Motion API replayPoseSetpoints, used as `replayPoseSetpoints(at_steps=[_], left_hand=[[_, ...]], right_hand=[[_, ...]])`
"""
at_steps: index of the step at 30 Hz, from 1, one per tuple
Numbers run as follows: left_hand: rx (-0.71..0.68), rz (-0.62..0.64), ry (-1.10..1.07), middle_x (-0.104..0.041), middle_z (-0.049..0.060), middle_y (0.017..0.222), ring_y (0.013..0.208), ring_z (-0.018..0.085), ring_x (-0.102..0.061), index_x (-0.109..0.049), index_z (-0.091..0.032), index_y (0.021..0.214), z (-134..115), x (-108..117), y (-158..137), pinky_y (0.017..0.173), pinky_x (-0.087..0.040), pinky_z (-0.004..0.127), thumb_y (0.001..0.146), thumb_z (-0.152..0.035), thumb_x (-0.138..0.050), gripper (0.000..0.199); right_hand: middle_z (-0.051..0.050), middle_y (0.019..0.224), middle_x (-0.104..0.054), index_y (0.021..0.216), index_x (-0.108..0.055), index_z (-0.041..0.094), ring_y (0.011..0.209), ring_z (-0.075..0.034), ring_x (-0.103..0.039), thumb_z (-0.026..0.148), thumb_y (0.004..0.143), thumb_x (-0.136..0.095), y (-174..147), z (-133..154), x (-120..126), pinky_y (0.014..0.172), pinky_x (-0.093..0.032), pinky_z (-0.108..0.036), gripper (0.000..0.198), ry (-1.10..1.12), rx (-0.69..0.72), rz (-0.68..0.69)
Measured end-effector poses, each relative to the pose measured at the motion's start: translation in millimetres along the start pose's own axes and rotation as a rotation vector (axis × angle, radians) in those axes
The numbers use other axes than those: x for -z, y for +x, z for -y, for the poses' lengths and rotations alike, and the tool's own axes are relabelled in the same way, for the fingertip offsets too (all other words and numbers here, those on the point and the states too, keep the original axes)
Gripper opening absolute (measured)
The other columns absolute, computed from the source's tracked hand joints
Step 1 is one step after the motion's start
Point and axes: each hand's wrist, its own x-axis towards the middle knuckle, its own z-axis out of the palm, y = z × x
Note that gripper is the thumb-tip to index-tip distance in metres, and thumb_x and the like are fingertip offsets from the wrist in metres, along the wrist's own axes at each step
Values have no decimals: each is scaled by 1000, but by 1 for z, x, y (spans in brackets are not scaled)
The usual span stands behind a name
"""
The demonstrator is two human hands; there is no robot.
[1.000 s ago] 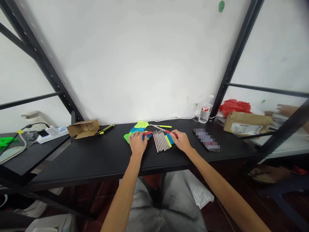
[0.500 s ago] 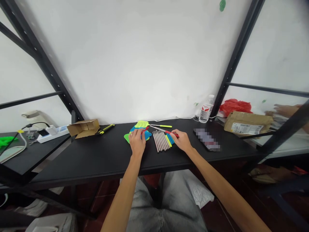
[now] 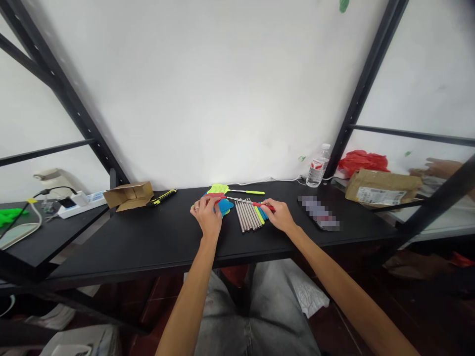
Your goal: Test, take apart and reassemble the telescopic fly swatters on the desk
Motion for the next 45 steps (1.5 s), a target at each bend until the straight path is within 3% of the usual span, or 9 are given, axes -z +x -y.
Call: replayPoseSetpoints(at_steps=[23, 45], left_hand=[[-6, 48, -13, -65, 7, 101, 97, 26, -55, -72, -25, 93, -2, 1, 0, 95, -29, 43, 88, -13, -52, 24], [-49, 90, -28, -71, 5, 101, 100, 25, -57, -71, -26, 84, 0, -3, -1, 99, -26, 44, 84, -11, -54, 23]], right_hand=[[-4, 75, -70, 94, -69, 22, 68, -20, -64, 45, 97, -49, 0, 1, 0, 67, -44, -29, 31, -22, -26, 17], [0, 63, -61, 94, -68, 22, 59, -17, -57, 38, 92, -54, 1, 10, 6, 63, -43, -26, 21, -27, -42, 9]])
